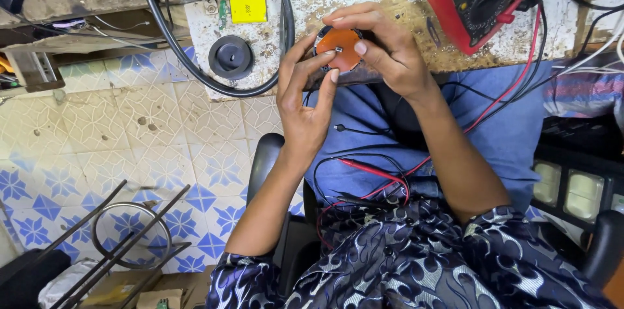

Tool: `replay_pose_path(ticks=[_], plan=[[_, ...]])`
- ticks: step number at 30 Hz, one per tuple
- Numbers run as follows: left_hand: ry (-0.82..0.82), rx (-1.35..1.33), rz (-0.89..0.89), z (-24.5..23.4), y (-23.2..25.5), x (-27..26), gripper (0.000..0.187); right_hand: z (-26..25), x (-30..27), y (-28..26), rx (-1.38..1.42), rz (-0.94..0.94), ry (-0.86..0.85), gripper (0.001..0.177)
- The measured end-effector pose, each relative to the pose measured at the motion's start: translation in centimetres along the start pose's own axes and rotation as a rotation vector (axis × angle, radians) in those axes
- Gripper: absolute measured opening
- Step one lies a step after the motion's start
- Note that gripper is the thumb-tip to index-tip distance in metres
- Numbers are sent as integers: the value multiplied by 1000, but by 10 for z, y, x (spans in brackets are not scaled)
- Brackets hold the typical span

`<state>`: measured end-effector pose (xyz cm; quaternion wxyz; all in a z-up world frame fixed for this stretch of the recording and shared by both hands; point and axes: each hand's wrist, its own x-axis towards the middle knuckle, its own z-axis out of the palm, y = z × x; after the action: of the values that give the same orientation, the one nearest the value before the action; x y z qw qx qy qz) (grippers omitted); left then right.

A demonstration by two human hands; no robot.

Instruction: Soldering a wire onto a small circuit board and then inspecting the board at a repair station.

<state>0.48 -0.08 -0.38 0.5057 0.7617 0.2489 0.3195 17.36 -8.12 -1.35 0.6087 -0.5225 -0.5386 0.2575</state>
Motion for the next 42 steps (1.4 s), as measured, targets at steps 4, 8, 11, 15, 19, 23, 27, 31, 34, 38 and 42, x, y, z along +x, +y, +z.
replay_pose_path(ticks=[4, 8, 11, 15, 19, 23, 27, 31, 34, 38, 42], plan=[[0, 13, 0, 1, -1, -1, 20, 4, 0, 0, -27, -9, 35, 31], [9, 17, 17, 3, -4, -1, 20, 7, -5, 3, 78, 77, 66, 37], [8, 9, 20, 3, -2, 0, 20, 9, -8, 5, 126, 152, 96, 51], [20, -178, -46, 8, -3, 0, 31, 15, -8, -2, 61, 186, 127, 57], [30, -331, -96, 12, -11, -3, 41, 20, -8, -7, 13, 205, 154, 55], [9, -234, -111, 10, -12, 0, 53, 25, -9, -2, -64, 109, 200, 46], [-7, -161, -94, 6, -9, 1, 55, 27, -13, 1, -117, 138, 217, 46], [-15, -85, -50, 4, -16, 0, 56, 29, -14, 4, -124, 149, 233, 48], [-20, -57, -31, 7, -24, 1, 63, 34, -17, 6, -140, 150, 276, 50], [-25, -27, -5, 15, -30, -4, 78, 34, -22, 16, -151, 132, 307, 50], [-53, 25, 56, 17, -29, -6, 83, 38, -25, 22, -135, 93, 377, 48]])
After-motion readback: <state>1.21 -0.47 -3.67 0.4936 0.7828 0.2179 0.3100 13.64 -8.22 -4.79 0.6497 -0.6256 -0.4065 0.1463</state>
